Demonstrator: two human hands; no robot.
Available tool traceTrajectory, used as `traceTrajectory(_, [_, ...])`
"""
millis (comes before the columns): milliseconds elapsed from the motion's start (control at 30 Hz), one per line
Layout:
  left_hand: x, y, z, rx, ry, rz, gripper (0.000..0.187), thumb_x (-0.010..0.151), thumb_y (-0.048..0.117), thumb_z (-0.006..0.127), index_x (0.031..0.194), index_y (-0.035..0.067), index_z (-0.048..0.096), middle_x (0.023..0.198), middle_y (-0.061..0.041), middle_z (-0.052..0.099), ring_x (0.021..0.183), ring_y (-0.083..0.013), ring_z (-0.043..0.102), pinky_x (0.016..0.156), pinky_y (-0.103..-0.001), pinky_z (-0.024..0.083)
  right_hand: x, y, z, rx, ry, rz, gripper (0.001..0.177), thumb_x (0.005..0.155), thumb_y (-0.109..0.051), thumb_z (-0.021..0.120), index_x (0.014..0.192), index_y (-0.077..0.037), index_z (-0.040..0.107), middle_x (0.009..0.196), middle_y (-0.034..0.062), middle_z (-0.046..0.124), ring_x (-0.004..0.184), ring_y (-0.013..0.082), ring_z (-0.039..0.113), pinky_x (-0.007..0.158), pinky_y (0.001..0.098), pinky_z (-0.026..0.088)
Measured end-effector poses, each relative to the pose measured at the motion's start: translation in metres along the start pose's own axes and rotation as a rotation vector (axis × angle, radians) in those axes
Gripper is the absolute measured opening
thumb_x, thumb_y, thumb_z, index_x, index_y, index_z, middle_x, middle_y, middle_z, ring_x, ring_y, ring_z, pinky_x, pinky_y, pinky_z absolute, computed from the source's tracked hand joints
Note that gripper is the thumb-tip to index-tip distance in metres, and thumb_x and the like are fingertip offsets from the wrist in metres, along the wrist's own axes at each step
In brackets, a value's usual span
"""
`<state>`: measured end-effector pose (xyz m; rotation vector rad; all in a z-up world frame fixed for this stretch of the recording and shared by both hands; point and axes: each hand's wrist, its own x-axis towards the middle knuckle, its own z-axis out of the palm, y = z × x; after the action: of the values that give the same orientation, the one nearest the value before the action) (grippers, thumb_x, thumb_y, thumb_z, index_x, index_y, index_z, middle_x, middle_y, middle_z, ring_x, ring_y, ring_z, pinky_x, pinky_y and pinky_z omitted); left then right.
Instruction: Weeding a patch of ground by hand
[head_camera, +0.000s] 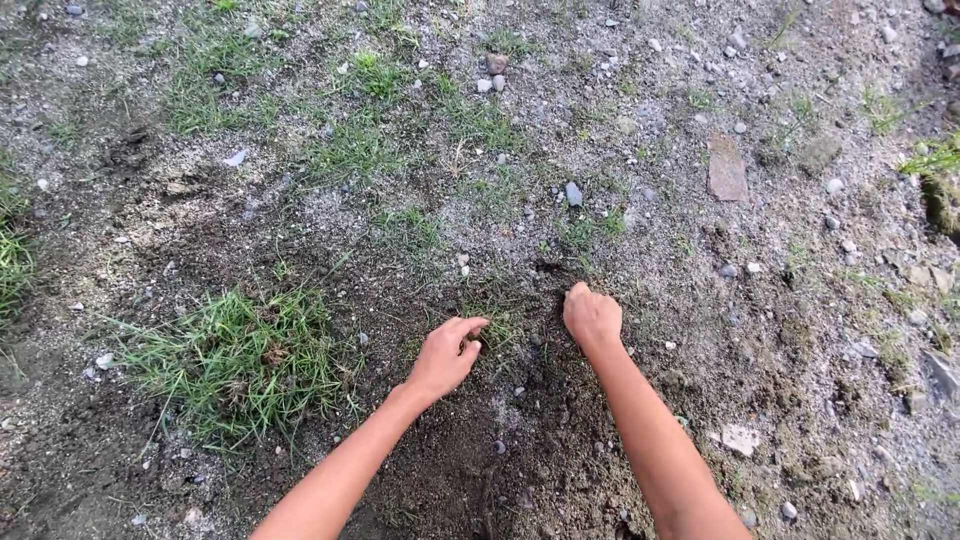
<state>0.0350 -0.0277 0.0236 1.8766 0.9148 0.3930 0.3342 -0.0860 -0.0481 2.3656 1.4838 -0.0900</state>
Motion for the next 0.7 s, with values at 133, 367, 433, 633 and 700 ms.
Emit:
traceTrajectory(133, [0.0,-0.004,-0.005,0.051,0.0,0.025,0.037,0.091,0.007,0.062,0.127,0.01,0.069,0.107,-0.014,0.071,0.107,-0.0339,0.068,0.089,-0.043,0.057,-0.025,0.001,-0.028,0.008,-0.063,-0.043,0.04,0.109,-0.037,0.026,0.099,-0.012,0.056,0.076,0.0116,0.075,0.078,0.0311,0.078,0.069,0.0444,0.06])
traceTrajectory(367, [0.004,0.0,-0.025,0.032,0.159,0.021,0.042,0.089,0.004,0.062,0.13,0.008,0.066,0.105,-0.018,0.07,0.103,-0.0375,0.067,0.089,-0.045,0.057,-0.068,0.025,-0.088,0.829,-0.073,0.098,0.046,0.109,-0.039,0.038,0.112,0.0,0.064,0.098,0.0309,0.071,0.103,0.0506,0.07,0.084,0.0608,0.053])
traceTrajectory(433, [0.0,0.003,-0.027,0.041,0.179,0.025,0.043,0.089,0.003,0.062,0.132,0.007,0.064,0.104,-0.019,0.068,0.102,-0.0396,0.067,0.088,-0.048,0.057,-0.076,0.026,-0.087,1.049,-0.037,0.142,0.041,0.109,-0.033,0.043,0.12,0.001,0.064,0.104,0.0341,0.07,0.109,0.0531,0.067,0.087,0.064,0.049])
traceTrajectory(633, [-0.001,0.016,-0.041,0.057,0.093,-0.19,0.072,0.086,0.006,0.065,0.154,0.009,0.039,0.132,-0.02,0.048,0.108,-0.0352,0.066,0.092,-0.05,0.057,-0.06,0.026,-0.059,0.878,0.043,0.081,0.035,0.103,-0.04,0.055,0.116,-0.01,0.068,0.109,0.0242,0.073,0.105,0.0454,0.07,0.088,0.0575,0.053])
traceTrajectory(700, [-0.006,0.007,-0.041,0.086,0.022,-0.233,0.082,0.085,0.006,0.068,0.158,0.008,0.031,0.134,-0.021,0.043,0.112,-0.0387,0.064,0.092,-0.053,0.056,-0.056,0.021,-0.041,0.823,0.125,0.017,0.035,0.107,-0.036,0.053,0.099,-0.008,0.072,0.093,0.0198,0.068,0.097,0.04,0.069,0.086,0.0509,0.053])
